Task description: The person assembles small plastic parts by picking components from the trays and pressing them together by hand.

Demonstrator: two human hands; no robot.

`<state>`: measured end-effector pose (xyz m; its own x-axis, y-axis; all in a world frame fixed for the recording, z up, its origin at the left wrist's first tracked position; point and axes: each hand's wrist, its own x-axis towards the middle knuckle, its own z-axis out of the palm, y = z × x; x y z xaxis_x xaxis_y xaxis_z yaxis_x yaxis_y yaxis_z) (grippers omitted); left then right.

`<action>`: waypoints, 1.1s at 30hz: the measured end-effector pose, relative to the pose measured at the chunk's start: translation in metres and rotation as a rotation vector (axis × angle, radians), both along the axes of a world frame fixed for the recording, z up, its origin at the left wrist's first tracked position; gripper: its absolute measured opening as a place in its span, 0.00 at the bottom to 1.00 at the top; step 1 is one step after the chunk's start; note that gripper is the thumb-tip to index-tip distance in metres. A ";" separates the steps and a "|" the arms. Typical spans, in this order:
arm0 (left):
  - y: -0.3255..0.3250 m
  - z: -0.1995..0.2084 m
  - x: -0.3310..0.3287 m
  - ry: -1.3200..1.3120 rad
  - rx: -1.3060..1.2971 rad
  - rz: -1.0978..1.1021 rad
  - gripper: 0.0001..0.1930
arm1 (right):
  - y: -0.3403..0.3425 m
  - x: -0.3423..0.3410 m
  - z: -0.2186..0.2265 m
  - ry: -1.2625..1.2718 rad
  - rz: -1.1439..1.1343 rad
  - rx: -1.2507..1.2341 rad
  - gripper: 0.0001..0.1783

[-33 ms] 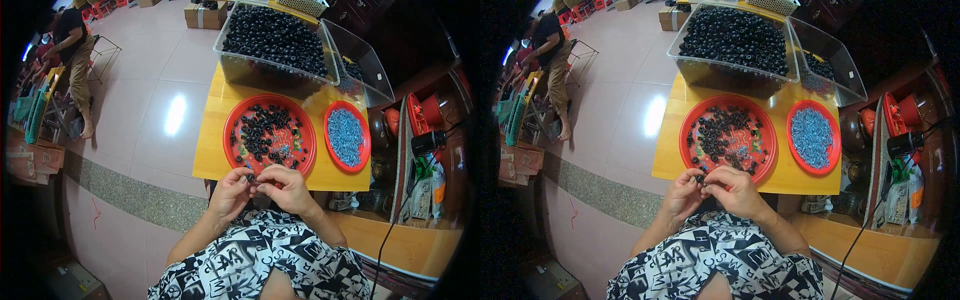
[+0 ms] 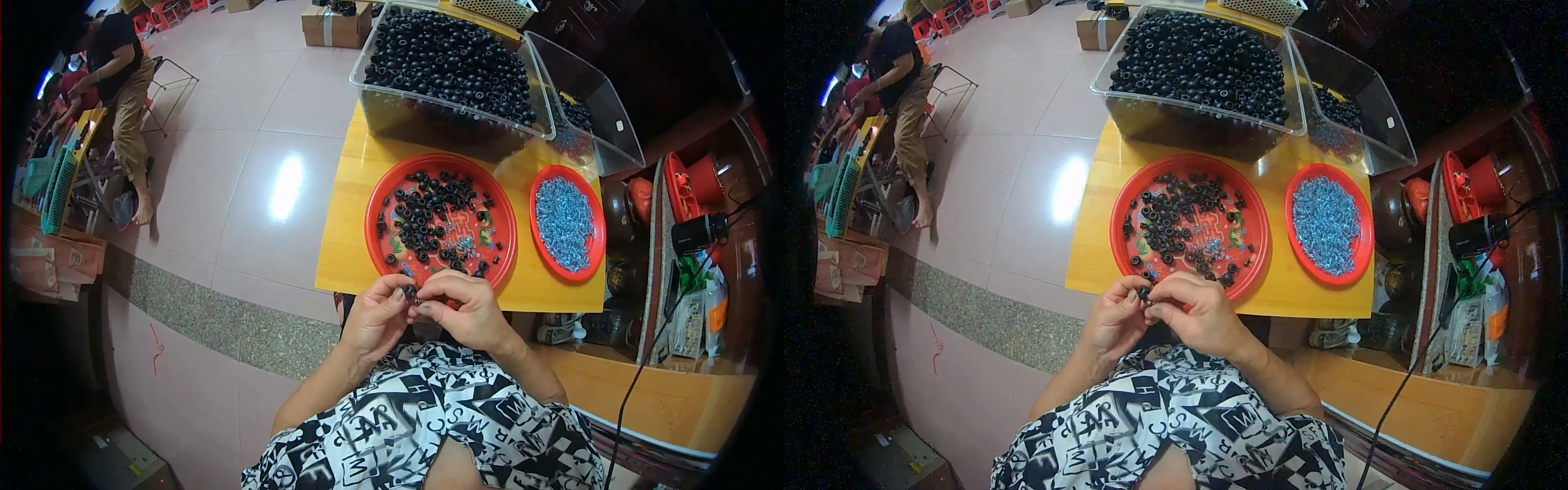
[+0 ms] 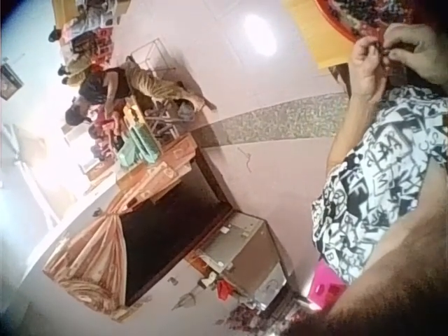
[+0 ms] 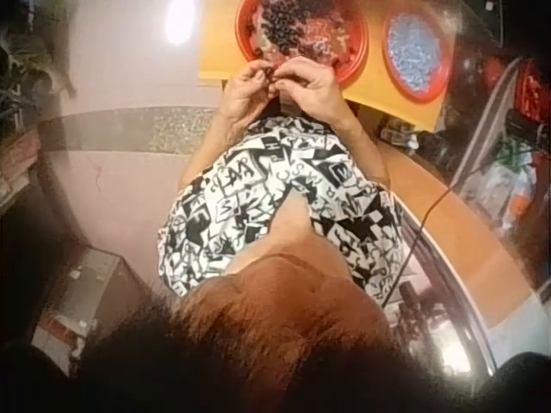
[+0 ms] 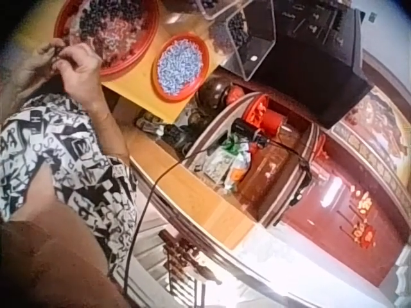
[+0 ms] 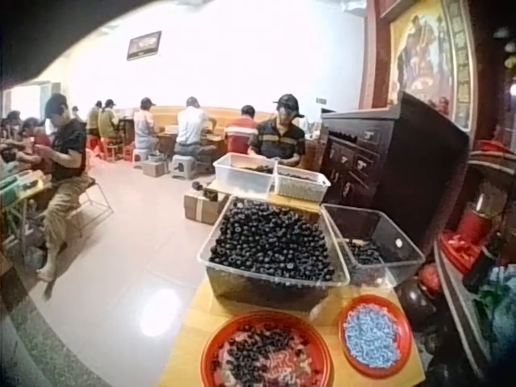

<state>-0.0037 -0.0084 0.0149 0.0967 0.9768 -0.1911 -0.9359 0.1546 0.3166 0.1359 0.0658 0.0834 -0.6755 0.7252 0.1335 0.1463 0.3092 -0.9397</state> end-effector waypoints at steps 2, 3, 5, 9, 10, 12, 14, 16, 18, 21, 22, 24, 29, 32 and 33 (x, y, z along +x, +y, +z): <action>-0.003 0.002 -0.001 0.043 0.012 0.007 0.11 | -0.001 -0.005 0.002 -0.017 0.011 0.016 0.05; -0.005 0.003 -0.002 0.088 0.023 0.014 0.11 | -0.002 -0.007 0.002 -0.011 0.010 0.002 0.05; -0.008 0.003 -0.003 0.142 0.011 0.025 0.10 | -0.002 -0.008 0.001 -0.006 0.007 -0.009 0.05; -0.018 0.000 -0.005 0.312 0.041 0.061 0.11 | -0.004 -0.006 0.003 -0.083 0.057 0.048 0.06; -0.020 0.000 -0.005 0.340 0.076 0.060 0.11 | -0.006 -0.006 0.004 -0.121 0.078 -0.003 0.06; -0.026 0.004 -0.005 0.425 0.082 0.050 0.10 | -0.009 -0.004 0.002 -0.133 0.082 -0.099 0.07; -0.031 0.003 -0.004 0.508 0.074 0.034 0.10 | -0.012 -0.001 -0.007 -0.107 0.106 -0.241 0.10; -0.035 0.001 -0.003 0.535 0.086 0.001 0.10 | -0.014 0.003 -0.013 -0.123 0.118 -0.243 0.11; -0.036 -0.001 -0.003 0.553 0.075 -0.035 0.10 | -0.016 0.008 -0.020 -0.168 0.148 -0.242 0.12; -0.040 -0.003 0.000 0.282 0.061 -0.103 0.10 | -0.012 0.016 -0.013 -0.213 0.182 -0.220 0.13; -0.040 -0.006 0.002 0.284 0.061 -0.098 0.10 | -0.008 0.019 -0.011 -0.193 0.120 -0.112 0.13; -0.038 -0.009 0.009 0.154 -0.024 -0.063 0.09 | 0.009 0.024 -0.020 -0.154 0.010 0.186 0.09; -0.034 -0.008 0.008 0.120 -0.076 -0.031 0.09 | 0.045 0.014 -0.034 -0.322 -0.128 0.595 0.06; -0.031 -0.005 0.003 0.149 -0.058 0.000 0.09 | 0.050 0.004 -0.037 -0.443 -0.078 0.687 0.09; -0.030 -0.005 0.001 0.155 -0.048 0.015 0.09 | 0.052 0.002 -0.039 -0.442 -0.075 0.687 0.09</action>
<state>-0.0025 -0.0384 0.0102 0.0475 0.9673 -0.2490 -0.8787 0.1590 0.4500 0.1380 0.1175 0.0448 -0.7223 0.6243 0.2974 0.5020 0.7692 -0.3955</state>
